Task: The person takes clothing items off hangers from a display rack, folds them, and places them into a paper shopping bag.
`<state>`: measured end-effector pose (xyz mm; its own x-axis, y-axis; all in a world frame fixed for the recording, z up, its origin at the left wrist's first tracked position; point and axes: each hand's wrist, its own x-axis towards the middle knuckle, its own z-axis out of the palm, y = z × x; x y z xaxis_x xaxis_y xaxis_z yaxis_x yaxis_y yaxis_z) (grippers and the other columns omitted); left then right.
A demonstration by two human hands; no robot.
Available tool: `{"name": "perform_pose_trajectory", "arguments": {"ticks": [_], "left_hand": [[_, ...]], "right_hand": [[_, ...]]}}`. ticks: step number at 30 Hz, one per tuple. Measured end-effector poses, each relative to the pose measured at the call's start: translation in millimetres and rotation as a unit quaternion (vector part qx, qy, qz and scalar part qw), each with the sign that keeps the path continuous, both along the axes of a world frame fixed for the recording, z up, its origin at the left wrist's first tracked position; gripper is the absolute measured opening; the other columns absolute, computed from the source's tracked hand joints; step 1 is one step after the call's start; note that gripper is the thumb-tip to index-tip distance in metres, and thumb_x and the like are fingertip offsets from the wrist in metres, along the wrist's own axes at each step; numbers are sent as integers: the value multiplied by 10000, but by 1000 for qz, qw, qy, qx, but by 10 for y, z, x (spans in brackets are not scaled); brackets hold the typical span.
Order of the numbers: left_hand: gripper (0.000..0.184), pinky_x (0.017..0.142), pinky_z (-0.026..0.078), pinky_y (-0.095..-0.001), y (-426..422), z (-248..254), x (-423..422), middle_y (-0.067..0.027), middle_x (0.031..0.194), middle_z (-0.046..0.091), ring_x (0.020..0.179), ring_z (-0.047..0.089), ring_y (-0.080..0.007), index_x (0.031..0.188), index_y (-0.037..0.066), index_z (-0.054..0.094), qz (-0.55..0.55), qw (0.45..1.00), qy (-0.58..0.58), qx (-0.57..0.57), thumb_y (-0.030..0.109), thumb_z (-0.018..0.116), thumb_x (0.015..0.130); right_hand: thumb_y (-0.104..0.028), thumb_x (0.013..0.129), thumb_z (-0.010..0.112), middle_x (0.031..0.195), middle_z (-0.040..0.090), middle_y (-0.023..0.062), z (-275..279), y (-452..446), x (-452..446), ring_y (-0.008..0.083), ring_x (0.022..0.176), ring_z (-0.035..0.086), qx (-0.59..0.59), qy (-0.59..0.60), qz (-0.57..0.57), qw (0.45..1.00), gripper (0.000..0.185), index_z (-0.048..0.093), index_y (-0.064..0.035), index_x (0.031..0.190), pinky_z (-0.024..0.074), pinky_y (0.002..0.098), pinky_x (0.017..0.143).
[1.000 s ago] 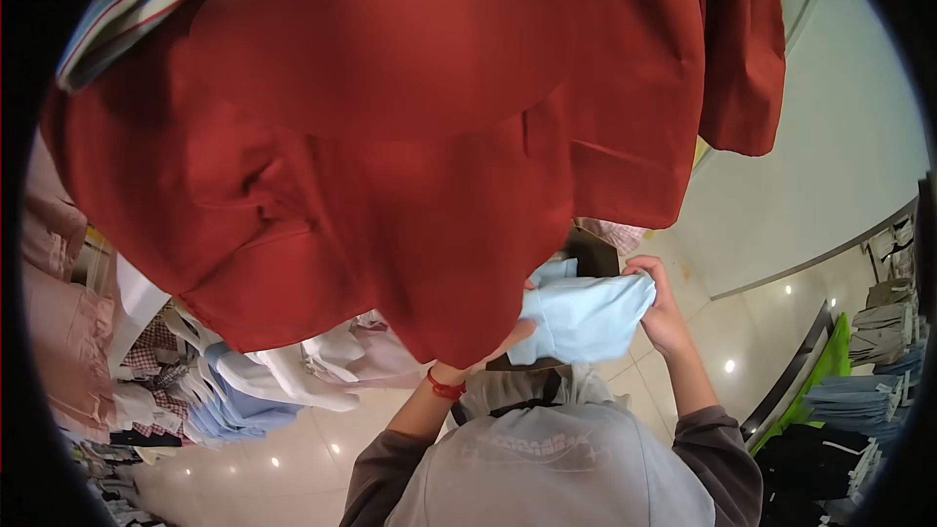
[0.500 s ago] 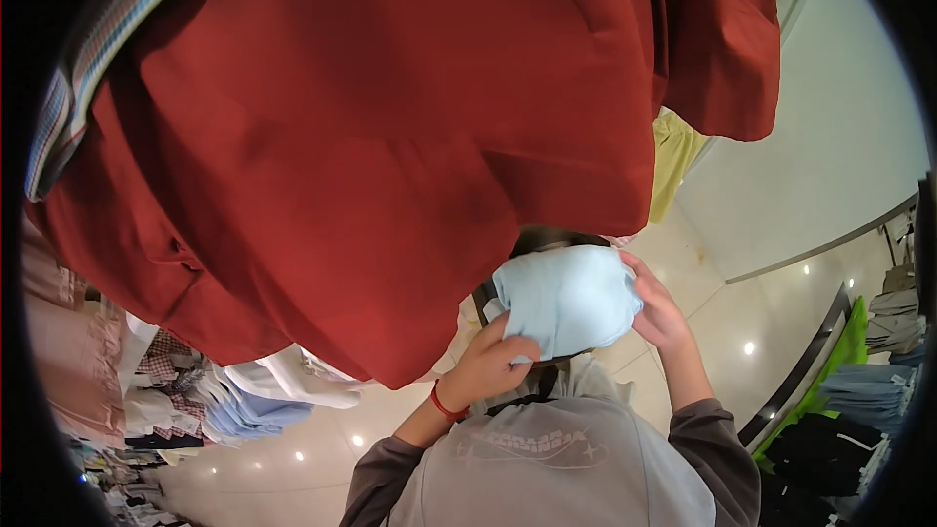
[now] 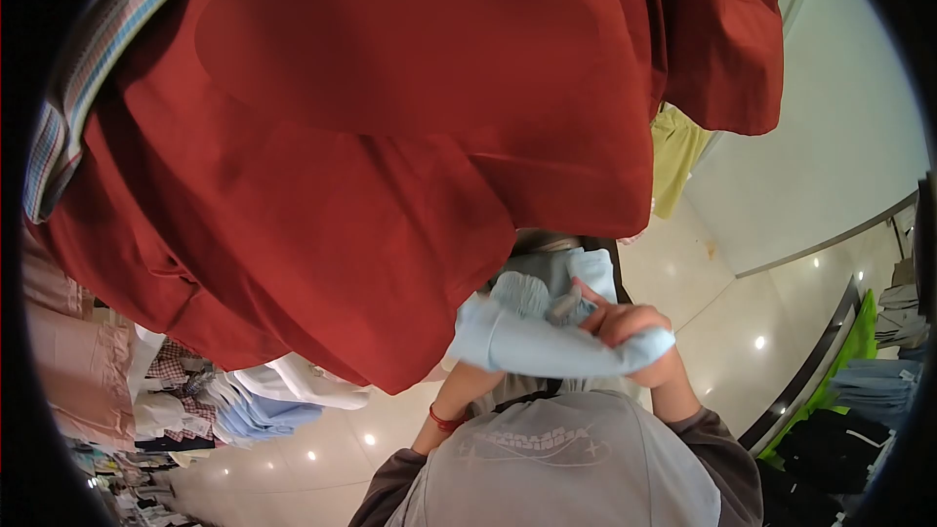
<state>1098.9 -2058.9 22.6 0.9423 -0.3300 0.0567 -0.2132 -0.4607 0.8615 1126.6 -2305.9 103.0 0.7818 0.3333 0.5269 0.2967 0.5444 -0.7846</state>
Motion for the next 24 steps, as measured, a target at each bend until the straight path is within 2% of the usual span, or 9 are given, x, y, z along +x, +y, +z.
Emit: {"name": "perform_pose_trajectory", "arguments": {"ticks": [5, 8, 9, 10, 12, 13, 18, 22, 24], "left_hand": [[516, 967, 326, -369, 13, 412, -125, -151, 1206, 461, 1126, 430, -277, 1194, 13, 448, -24, 966, 141, -215, 266, 624, 780], [442, 939, 346, -351, 104, 121, -205, -136, 1144, 510, 1078, 464, -250, 1096, 13, 514, 17, 872, 331, -361, 247, 662, 752], [400, 920, 360, -343, 107, 134, -225, -128, 1114, 532, 1044, 485, -237, 1054, 13, 539, 13, 884, 297, -360, 219, 675, 739], [359, 902, 374, -335, 75, 257, -212, -120, 1084, 555, 1011, 506, -224, 1013, 14, 563, 9, 895, 264, -359, 191, 688, 726], [297, 859, 403, -326, 30, 545, -277, -104, 1029, 586, 931, 546, -201, 942, 19, 590, -46, 968, -37, -245, 127, 712, 694], [295, 841, 410, -322, 12, 531, -289, -97, 1005, 594, 914, 552, -195, 933, 19, 595, -18, 958, 0, -287, 101, 718, 678], [298, 813, 421, -301, -68, 258, -364, -72, 990, 597, 913, 552, -158, 972, 17, 605, 52, 889, 96, -444, 55, 697, 691], [410, 862, 441, -330, -7, 145, -340, -90, 1065, 573, 979, 553, -199, 1102, -23, 516, 83, 814, 268, -509, 37, 647, 718], [425, 895, 419, -328, -44, 127, -317, -116, 1113, 547, 1022, 533, -215, 1140, -30, 485, 117, 864, 238, -429, 48, 625, 746]], "right_hand": [[37, 653, 663, 777, 634, 106, 112, -101, -111, 277, 797, 633, -113, -26, 44, 992, 231, 586, -17, 864, 223, 566, 1056], [27, 657, 671, 805, 622, 92, -13, -104, -242, 238, 869, 617, -86, 79, -21, 993, 279, 569, 3, 916, 277, 511, 1046], [21, 661, 675, 816, 617, 86, -62, -99, -292, 225, 898, 609, -69, 122, -61, 988, 296, 562, 11, 935, 297, 487, 1041], [-46, 717, 681, 873, 597, 57, -116, -109, -323, 170, 948, 570, -99, 150, -109, 978, 306, 543, 6, 986, 378, 381, 967], [-98, 751, 678, 893, 589, 50, -115, -52, -336, 157, 931, 563, -128, 237, -170, 948, 280, 545, 0, 977, 398, 326, 906], [-124, 768, 676, 904, 586, 46, -118, -25, -341, 150, 923, 559, -142, 278, -200, 929, 271, 546, -4, 973, 407, 299, 875], [-181, 810, 671, 1110, 529, 35, -513, 70, -458, 154, 1008, 527, 43, 463, 10, 885, 489, 425, -43, 1208, 442, 313, 848], [-137, 808, 660, 1089, 565, 67, -479, 121, -541, 175, 1019, 549, 129, 485, 61, 863, 428, 459, -39, 1173, 452, 336, 881], [-112, 805, 653, 1072, 573, 80, -496, 101, -489, 176, 998, 558, 72, 465, -4, 882, 407, 467, -30, 1157, 459, 324, 864]]}}
